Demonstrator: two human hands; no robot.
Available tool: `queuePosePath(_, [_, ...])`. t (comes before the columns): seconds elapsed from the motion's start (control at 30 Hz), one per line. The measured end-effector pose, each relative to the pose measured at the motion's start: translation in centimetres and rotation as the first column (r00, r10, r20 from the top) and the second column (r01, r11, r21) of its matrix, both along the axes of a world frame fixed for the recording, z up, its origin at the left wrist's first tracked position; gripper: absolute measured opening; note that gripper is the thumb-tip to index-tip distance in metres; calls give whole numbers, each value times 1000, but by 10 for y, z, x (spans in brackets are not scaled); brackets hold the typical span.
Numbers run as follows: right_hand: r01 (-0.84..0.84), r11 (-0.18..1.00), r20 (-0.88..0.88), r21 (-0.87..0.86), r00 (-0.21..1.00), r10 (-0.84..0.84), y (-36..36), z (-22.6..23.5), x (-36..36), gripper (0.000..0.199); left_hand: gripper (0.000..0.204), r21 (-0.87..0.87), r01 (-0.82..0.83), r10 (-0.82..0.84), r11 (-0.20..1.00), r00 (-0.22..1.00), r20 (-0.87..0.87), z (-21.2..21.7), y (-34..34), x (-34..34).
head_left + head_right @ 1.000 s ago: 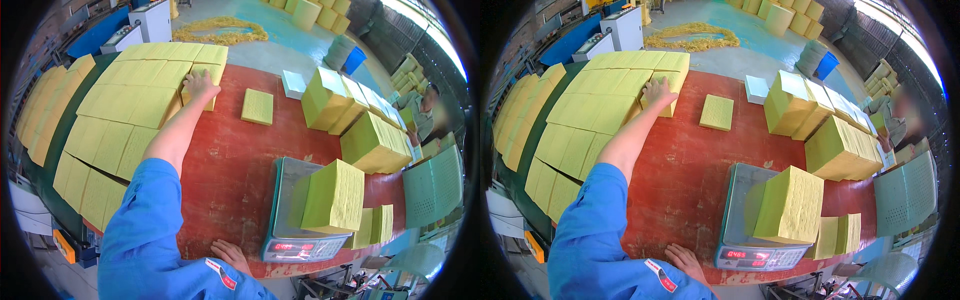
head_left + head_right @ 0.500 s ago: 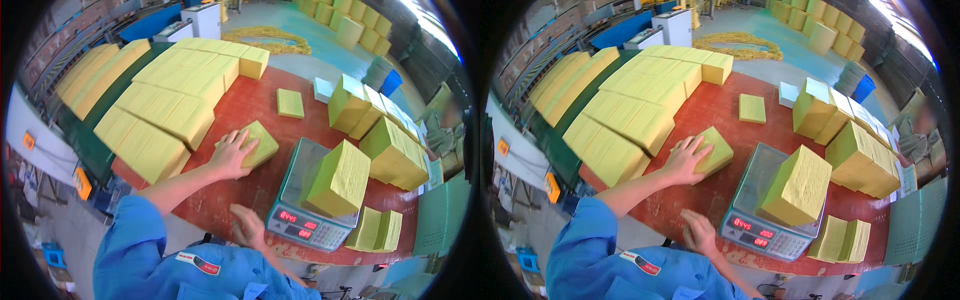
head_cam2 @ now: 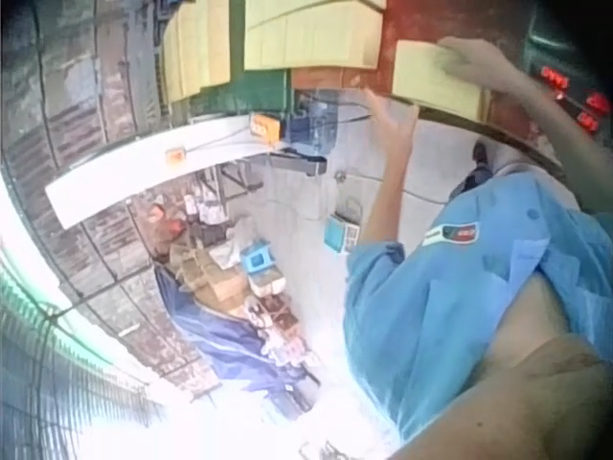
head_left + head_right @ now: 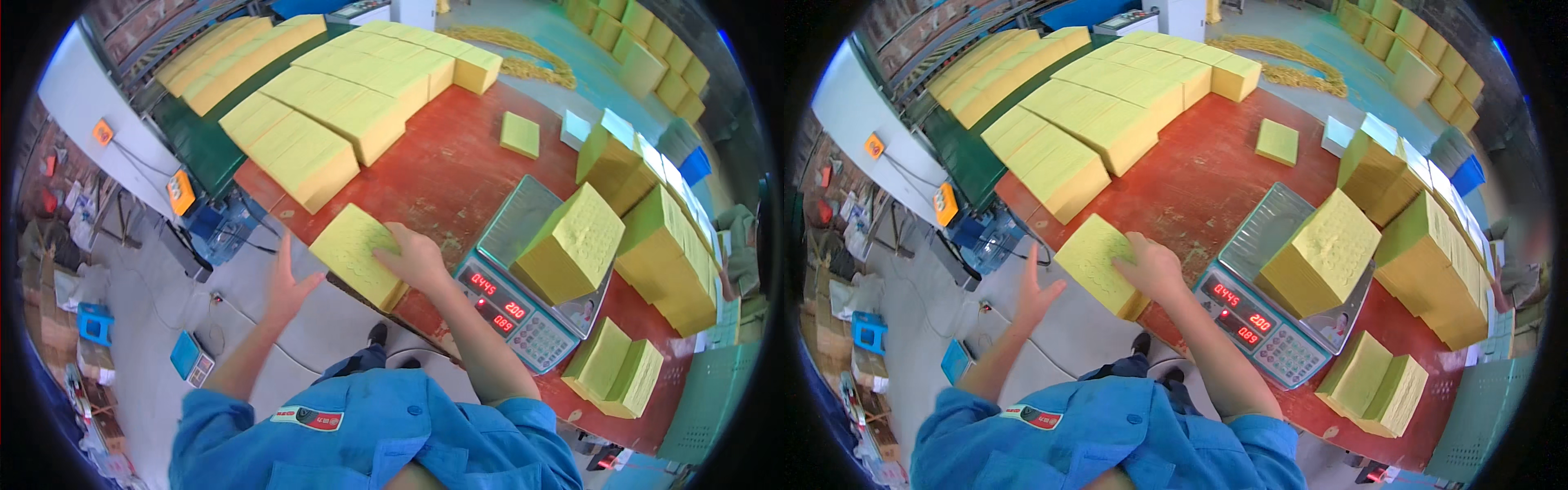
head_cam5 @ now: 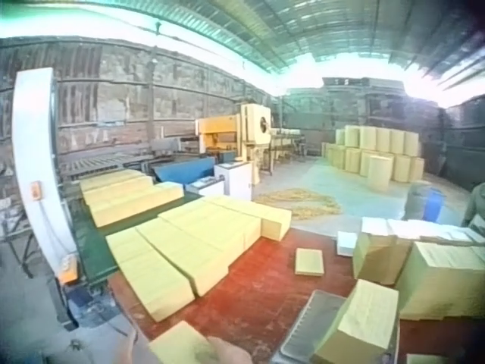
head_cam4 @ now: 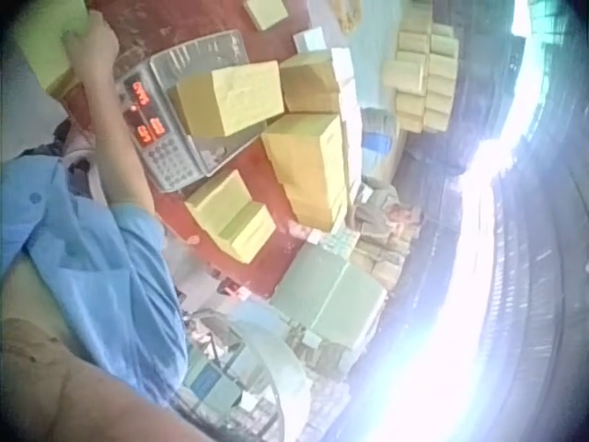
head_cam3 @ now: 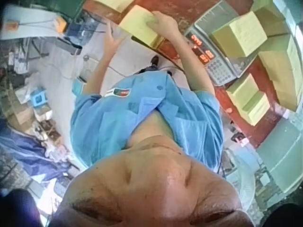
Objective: Weighing and stacking yellow paper sheets using an electronic scale.
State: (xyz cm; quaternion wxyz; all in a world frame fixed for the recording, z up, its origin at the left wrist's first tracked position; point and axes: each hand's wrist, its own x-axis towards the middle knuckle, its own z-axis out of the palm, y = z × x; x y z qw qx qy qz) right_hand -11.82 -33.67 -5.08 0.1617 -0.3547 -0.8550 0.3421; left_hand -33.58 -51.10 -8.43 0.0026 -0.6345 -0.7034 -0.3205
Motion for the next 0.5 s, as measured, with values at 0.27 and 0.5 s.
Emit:
queuePosePath(0.27, [128,991,-37,-35,991,-129,-51,1,13,63,77,-9,62,33,998,-399,917,-44,-13,68])
queuePosePath(0.5, [242,968,-41,-72,968,-246,-84,-1,30,70,64,-72,167,118,983,-280,953,-7,-15,73])
